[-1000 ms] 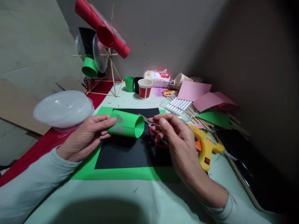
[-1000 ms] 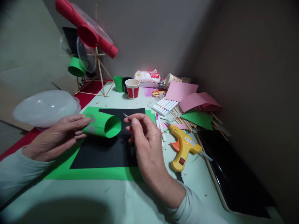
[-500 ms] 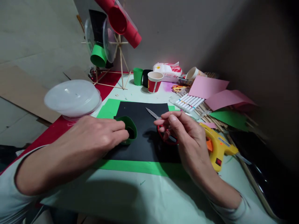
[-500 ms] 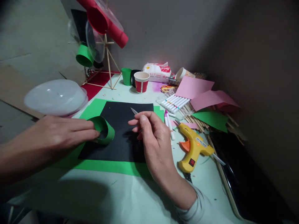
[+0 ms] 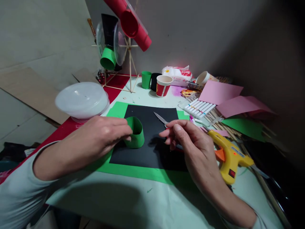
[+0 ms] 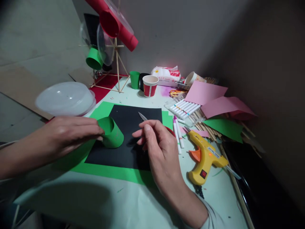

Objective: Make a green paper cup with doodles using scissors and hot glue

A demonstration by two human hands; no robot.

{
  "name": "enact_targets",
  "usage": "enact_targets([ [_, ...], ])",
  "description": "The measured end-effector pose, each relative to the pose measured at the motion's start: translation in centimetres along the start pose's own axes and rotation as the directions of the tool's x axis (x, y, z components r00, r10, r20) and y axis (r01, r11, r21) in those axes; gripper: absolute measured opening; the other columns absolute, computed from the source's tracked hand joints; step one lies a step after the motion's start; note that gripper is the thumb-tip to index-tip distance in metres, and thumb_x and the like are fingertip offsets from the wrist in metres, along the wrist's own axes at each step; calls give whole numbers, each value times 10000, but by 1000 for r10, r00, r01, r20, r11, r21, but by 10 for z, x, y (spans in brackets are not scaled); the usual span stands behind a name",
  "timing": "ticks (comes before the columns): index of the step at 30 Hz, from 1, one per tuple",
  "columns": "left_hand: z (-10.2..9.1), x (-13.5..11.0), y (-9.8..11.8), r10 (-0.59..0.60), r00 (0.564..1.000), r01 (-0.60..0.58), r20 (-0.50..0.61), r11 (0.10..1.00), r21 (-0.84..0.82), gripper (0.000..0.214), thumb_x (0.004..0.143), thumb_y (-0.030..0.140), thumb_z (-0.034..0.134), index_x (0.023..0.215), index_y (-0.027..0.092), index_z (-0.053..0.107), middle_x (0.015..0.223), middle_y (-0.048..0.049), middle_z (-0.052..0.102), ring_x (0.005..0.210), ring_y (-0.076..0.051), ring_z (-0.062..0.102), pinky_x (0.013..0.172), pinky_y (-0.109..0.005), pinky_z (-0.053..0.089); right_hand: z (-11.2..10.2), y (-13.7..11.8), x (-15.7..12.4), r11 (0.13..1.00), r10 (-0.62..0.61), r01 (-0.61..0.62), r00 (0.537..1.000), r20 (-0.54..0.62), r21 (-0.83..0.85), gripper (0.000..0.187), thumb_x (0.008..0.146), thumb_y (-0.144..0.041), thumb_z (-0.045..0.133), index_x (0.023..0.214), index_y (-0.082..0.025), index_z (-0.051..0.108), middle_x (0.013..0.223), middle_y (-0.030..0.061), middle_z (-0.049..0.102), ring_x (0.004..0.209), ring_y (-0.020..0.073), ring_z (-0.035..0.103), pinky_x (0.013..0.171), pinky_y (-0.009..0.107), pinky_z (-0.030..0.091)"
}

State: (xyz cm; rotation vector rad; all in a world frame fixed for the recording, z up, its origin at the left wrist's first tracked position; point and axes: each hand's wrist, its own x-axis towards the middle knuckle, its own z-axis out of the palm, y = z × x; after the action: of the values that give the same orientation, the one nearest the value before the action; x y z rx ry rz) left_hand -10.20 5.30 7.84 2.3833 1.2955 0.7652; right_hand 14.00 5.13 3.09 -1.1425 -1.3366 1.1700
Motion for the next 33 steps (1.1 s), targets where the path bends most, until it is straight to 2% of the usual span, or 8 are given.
enact_targets([
  [3, -3, 4, -2, 57, 998, -55, -32, 997, 46, 150, 876, 264, 653, 756, 264, 742, 682, -10, 696, 592, -177, 583, 599, -295, 404, 1, 1, -1, 999, -12, 13, 1000, 11, -29, 186, 999, -387, 576, 959, -224, 659, 837, 7, 761, 664, 129, 612, 601, 242, 488],
  [5, -3, 6, -2, 23, 994, -17, -106, 998, 59, 142, 874, 291, 682, 745, 266, 738, 667, 9, 685, 585, -168, 564, 607, -290, 397, 2, 3, -1, 999, -23, 24, 1000, 22, -43, 184, 1000, -383, 583, 947, -224, 659, 838, 0, 758, 665, 120, 608, 596, 231, 482],
  [7, -1, 7, -2, 8, 993, 1, -115, 997, 81, 150, 887, 299, 673, 757, 258, 736, 680, 5, 687, 600, -173, 570, 616, -292, 398, 2, 4, -2, 998, -30, 32, 999, 32, -56, 182, 999, -377, 589, 939, -222, 662, 848, -2, 757, 665, 115, 605, 596, 225, 478],
  [13, 12, 5, 5, 127, 980, -154, 151, 972, 179, 261, 912, 119, 461, 816, 206, 688, 769, -52, 683, 672, -191, 600, 611, -287, 399, 0, 2, -2, 996, -49, 50, 999, 22, -67, 201, 1009, -372, 573, 926, -216, 668, 835, -9, 747, 672, 116, 619, 597, 228, 478],
  [18, 15, 5, 10, 172, 968, -222, 181, 926, 306, 304, 931, 89, 380, 842, 186, 653, 774, -54, 633, 652, -176, 551, 578, -280, 368, 0, 2, -1, 998, -45, 46, 999, 25, -50, 191, 1008, -364, 568, 925, -222, 665, 848, -2, 763, 672, 130, 627, 596, 248, 469],
  [23, 17, 6, 6, 185, 967, -232, 177, 925, 300, 317, 936, 93, 365, 854, 184, 658, 788, -65, 641, 671, -182, 564, 592, -280, 388, 0, 5, 2, 989, -93, 98, 995, 45, -113, 171, 1012, -362, 554, 973, -230, 656, 912, 12, 762, 731, 154, 641, 650, 279, 476],
  [28, 10, 14, 1, 120, 980, -143, 156, 979, 147, 248, 924, 172, 466, 852, 209, 701, 808, -68, 674, 693, -196, 588, 625, -288, 394, -1, 7, 3, 959, -168, 190, 979, 119, -211, 160, 1011, -337, 549, 1077, -237, 655, 1078, 20, 707, 934, 175, 639, 771, 295, 488],
  [33, -6, 26, 2, -79, 996, 83, 46, 992, -98, 184, 854, 342, 686, 722, 221, 727, 664, -11, 627, 604, -160, 518, 596, -269, 376, -5, 5, 4, 982, -129, 135, 990, 48, -136, 170, 1000, -368, 549, 1076, -242, 635, 1142, 26, 683, 893, 171, 623, 787, 306, 484],
])
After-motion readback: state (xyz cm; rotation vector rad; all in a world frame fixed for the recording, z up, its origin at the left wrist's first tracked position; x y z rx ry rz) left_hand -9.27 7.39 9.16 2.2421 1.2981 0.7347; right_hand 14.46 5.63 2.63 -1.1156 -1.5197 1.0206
